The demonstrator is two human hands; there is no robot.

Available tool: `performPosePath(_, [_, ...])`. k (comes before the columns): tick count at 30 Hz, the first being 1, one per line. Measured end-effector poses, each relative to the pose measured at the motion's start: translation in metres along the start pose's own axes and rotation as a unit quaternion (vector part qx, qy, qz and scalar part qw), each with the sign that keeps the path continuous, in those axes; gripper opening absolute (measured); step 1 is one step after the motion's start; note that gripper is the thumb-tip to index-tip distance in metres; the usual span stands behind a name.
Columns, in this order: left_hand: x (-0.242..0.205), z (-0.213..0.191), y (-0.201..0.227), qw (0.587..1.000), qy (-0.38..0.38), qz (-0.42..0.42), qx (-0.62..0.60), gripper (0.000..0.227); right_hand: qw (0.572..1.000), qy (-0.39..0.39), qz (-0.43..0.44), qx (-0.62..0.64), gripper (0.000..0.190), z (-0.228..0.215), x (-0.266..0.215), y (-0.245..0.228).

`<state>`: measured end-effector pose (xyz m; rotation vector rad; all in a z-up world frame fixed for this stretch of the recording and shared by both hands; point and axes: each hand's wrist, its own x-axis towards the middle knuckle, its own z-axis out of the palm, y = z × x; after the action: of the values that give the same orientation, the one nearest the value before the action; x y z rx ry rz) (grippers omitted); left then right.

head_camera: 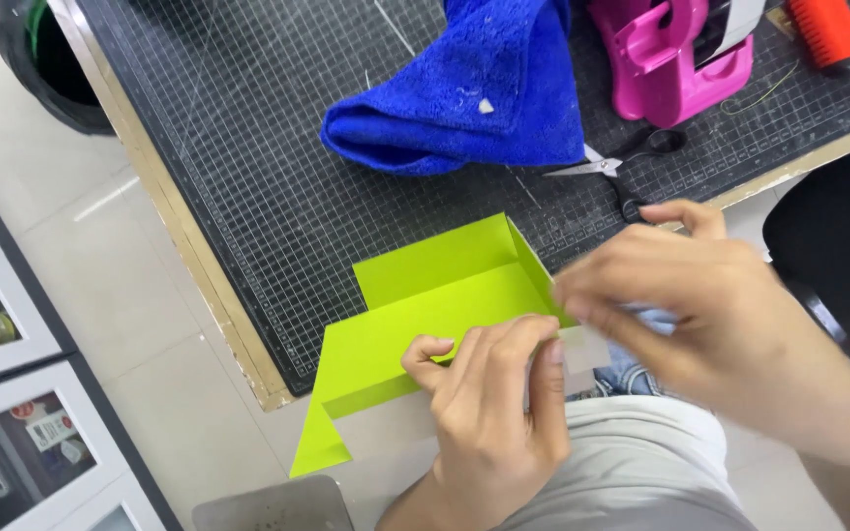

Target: Assembling cardboard boxes by folding, applying glue with a brush, and trimming with scissors.

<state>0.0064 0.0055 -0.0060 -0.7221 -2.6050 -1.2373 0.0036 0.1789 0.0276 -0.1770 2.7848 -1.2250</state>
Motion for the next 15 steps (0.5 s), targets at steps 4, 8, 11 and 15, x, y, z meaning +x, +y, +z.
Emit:
performPosePath(4, [0.003, -0.001, -0.002, 0.999, -0.013, 0.03, 0.028, 0.013, 0.982, 0.092, 0.139, 0.085, 0.021, 0.022, -0.021, 0.023])
performPosePath(8, [0.004, 0.001, -0.005, 0.998, -0.025, 0.035, 0.048, 0.024, 0.972, 0.11, 0.075, 0.193, 0.055, 0.066, -0.044, 0.035])
performPosePath(11, [0.004, 0.001, -0.005, 0.997, -0.032, 0.037, 0.065, 0.025, 0.978, 0.158, -0.008, 0.134, 0.043, 0.081, -0.044, 0.03])
performPosePath(15, [0.005, 0.003, -0.003, 0.995, -0.031, 0.04, 0.084, 0.022, 0.962, 0.221, -0.044, 0.154, 0.025, 0.091, -0.044, 0.029])
